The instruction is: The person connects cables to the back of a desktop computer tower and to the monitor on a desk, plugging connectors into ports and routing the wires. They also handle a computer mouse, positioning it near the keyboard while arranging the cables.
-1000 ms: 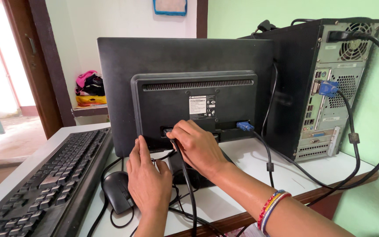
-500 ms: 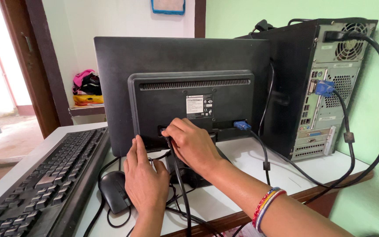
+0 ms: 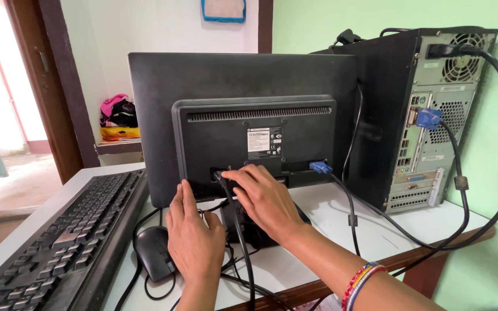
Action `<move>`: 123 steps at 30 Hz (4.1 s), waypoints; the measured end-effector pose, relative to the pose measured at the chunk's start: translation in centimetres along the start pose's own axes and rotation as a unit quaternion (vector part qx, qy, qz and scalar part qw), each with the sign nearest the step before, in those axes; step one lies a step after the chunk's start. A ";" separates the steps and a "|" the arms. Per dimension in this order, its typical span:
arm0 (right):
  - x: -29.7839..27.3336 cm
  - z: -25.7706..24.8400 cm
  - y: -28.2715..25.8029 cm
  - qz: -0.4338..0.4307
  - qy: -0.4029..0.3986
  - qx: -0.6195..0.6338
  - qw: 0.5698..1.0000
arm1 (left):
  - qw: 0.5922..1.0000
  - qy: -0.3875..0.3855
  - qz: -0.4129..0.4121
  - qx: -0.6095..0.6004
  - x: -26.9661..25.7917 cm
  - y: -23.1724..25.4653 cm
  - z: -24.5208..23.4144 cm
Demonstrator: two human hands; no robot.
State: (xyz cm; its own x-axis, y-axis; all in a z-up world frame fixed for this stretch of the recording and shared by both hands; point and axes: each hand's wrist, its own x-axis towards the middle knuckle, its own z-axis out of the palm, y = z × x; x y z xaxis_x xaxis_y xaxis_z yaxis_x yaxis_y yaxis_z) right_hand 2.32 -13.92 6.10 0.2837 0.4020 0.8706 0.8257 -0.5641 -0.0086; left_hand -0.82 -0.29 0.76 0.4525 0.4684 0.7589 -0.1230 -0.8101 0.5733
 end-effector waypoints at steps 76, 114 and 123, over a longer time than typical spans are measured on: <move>-8.3 -6.3 13.6 0.262 0.194 0.110 0.939 | 0.985 -0.095 -0.047 -0.139 -6.3 15.1 11.7; -7.1 -10.4 10.8 0.193 0.305 0.098 0.928 | 0.961 -0.072 0.063 -0.258 -6.4 16.1 5.9; -4.2 -8.9 -0.6 0.025 0.072 0.155 0.985 | 0.942 0.079 0.063 -0.319 -7.3 10.2 -4.4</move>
